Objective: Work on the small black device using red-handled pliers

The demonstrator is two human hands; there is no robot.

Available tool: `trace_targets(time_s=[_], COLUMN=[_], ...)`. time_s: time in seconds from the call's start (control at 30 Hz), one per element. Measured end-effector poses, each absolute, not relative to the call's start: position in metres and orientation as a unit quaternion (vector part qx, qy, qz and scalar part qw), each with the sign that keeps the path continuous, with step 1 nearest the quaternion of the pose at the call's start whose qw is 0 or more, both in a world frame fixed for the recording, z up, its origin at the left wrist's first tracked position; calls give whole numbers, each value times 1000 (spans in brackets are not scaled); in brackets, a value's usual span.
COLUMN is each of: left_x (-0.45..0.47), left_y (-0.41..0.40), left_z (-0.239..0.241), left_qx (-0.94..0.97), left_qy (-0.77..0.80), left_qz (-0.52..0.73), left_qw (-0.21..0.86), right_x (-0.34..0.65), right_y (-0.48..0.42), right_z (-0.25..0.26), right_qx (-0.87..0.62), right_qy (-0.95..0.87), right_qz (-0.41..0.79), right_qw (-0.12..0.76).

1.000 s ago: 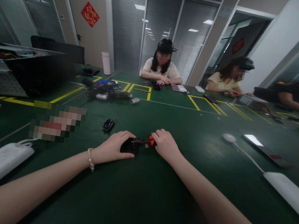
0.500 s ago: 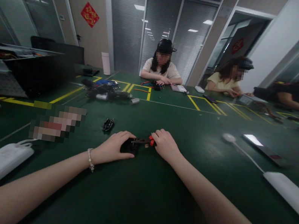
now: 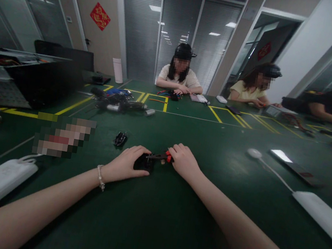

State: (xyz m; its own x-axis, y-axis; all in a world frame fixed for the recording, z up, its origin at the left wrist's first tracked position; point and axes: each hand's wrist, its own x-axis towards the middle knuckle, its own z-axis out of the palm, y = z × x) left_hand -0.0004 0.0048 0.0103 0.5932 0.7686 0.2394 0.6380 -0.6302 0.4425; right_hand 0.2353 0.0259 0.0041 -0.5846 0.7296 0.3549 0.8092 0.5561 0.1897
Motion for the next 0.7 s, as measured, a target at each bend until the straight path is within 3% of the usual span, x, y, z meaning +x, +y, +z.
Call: trace_targets(time_s=[0.7], left_x=[-1], left_y=[6], left_z=[10], left_qx=[879], left_qy=[398], left_qz=[212], left_qw=[155], right_x=[235], right_y=[26], right_z=[4], right_qx=[-441], right_qy=[-873], right_qz=[-171], right_qw=[117])
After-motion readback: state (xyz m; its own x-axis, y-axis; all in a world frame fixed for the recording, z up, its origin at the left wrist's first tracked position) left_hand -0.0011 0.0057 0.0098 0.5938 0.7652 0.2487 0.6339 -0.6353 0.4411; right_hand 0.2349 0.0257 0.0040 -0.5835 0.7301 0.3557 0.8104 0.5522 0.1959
